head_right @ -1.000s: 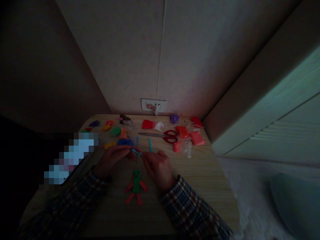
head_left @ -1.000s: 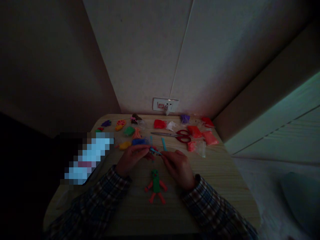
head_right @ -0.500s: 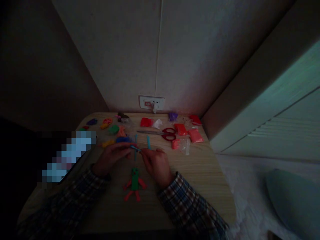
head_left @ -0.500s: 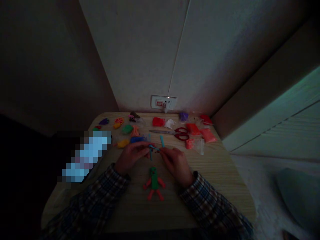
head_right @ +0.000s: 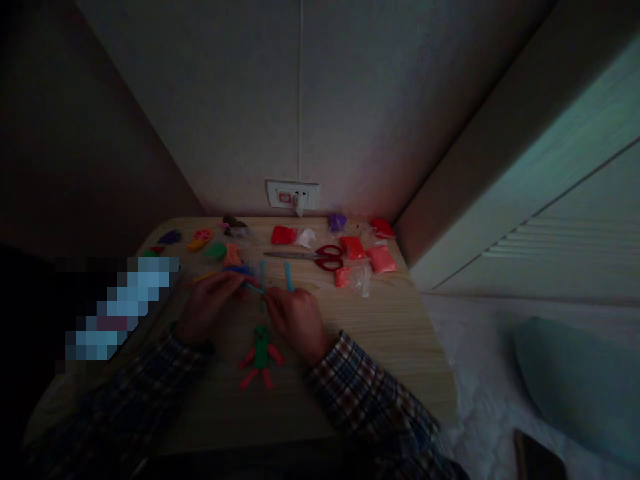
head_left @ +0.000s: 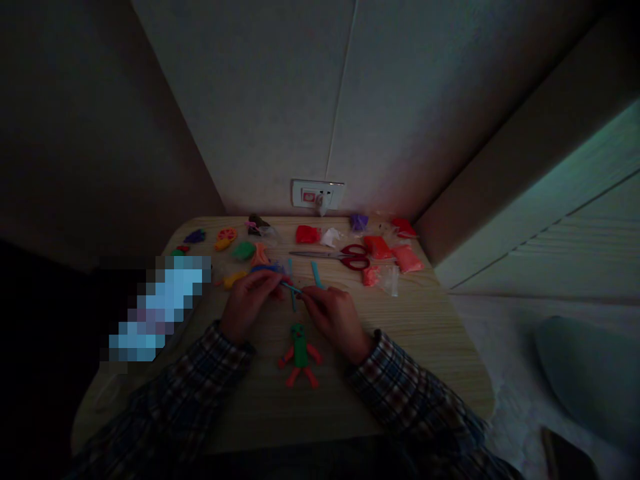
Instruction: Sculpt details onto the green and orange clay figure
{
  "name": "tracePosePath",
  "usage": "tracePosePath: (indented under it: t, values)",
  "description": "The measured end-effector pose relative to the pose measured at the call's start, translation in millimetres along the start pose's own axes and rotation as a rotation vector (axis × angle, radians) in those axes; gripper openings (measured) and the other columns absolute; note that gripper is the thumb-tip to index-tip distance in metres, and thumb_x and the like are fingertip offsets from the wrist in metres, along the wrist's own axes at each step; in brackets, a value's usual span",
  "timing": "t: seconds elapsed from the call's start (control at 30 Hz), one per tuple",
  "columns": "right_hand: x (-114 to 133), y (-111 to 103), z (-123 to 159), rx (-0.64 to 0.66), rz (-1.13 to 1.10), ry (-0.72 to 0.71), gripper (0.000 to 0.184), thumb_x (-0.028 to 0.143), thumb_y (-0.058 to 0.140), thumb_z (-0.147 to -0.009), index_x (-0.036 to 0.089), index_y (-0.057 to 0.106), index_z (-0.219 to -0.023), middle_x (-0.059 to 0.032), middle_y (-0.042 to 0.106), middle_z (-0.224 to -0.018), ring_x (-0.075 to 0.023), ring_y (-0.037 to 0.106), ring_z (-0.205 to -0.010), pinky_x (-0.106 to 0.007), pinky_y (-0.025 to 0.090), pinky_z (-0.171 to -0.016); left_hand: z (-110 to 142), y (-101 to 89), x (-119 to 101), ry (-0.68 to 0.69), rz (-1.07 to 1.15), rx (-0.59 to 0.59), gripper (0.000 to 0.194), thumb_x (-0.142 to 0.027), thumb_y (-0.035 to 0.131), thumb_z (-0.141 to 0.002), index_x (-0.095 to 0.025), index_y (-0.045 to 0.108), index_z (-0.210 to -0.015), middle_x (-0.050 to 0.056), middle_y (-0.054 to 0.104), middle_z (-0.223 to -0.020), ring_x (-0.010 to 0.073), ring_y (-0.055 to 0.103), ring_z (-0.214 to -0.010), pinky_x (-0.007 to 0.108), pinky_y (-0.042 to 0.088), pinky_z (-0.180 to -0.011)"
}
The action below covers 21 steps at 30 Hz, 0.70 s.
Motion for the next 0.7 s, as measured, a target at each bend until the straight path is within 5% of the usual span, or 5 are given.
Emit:
tracePosePath:
  t: [0.23, 0.47, 0.7]
  values:
    - [-5, -4, -1, -0.02, -0.143, 0.048, 0.024, 0.024, 0.048, -0.094, 0.019, 0.071, -0.087, -0.0036, 0.074, -0.071, -0.017, 0.065, -0.058, -0.025, 0.044, -0.057, 0, 5.3, 20, -0.172, 0.27, 0.038, 0.032, -0.045, 0.072, -0.074, -0.015, 0.071, -0.085, 0.006, 0.076, -0.082, 0.0204, 0.071, -0.072, 0.033, 0.057, -0.075]
    - [-6, -11, -5, -0.112, -0.266, 0.045, 0.022, 0.02, 0.044, -0.095, 0.02, 0.065, -0.095, -0.0046, 0.074, -0.083, -0.0187, 0.068, -0.075, -0.027, 0.05, -0.068, 3, 11.9, 18, -0.201, 0.349, 0.096, 0.03, -0.044, 0.071, -0.076, -0.016, 0.07, -0.086, 0.008, 0.077, -0.088, 0.0234, 0.073, -0.082, 0.038, 0.058, -0.084]
    - [7, -5, -12, -0.133, -0.147, -0.052, 0.017, 0.015, 0.048, -0.091, 0.021, 0.063, -0.096, -0.0062, 0.063, -0.089, -0.0207, 0.061, -0.082, -0.03, 0.05, -0.073, 5, 16.5, 22, -0.216, 0.41, 0.091, 0.029, -0.044, 0.075, -0.072, -0.017, 0.069, -0.081, 0.005, 0.077, -0.085, 0.0241, 0.073, -0.081, 0.037, 0.06, -0.079]
Point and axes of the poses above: each hand's wrist, its own z-axis away from the middle knuckle, its own y-axis out of the palm, x = y × z, the point moved 9 cm from there along -z, towards the middle knuckle
